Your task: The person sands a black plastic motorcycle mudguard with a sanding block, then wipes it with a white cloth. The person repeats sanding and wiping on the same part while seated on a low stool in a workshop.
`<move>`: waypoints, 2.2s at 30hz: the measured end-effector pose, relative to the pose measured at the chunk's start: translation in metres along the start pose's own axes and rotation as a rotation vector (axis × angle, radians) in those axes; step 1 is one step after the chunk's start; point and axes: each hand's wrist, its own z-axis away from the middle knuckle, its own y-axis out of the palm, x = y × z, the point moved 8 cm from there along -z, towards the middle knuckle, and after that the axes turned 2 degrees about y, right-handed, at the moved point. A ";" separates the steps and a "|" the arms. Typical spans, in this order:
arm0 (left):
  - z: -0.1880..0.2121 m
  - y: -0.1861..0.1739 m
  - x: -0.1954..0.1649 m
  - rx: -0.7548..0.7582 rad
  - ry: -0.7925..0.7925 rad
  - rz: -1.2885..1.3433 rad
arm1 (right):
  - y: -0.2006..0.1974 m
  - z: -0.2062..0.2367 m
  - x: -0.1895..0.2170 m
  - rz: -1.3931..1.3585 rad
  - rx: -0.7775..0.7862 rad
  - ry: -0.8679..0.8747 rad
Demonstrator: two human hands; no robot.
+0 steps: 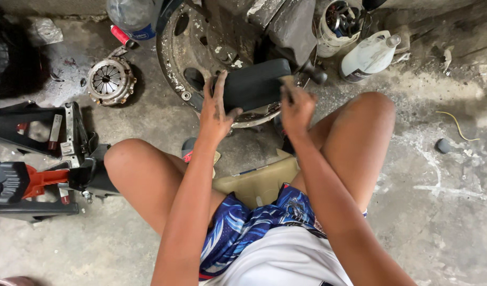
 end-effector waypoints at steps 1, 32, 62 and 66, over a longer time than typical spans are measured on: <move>0.000 0.001 0.001 0.009 -0.016 -0.011 | -0.005 -0.001 -0.007 -0.044 -0.019 0.031; 0.003 0.002 0.002 0.029 -0.052 -0.071 | 0.024 0.004 0.030 -0.178 0.094 -0.039; 0.002 0.003 0.006 0.062 -0.041 -0.091 | 0.041 0.022 0.087 -0.194 0.309 -0.279; 0.002 0.005 0.013 0.033 -0.021 -0.032 | 0.026 0.004 0.055 -0.088 0.203 -0.172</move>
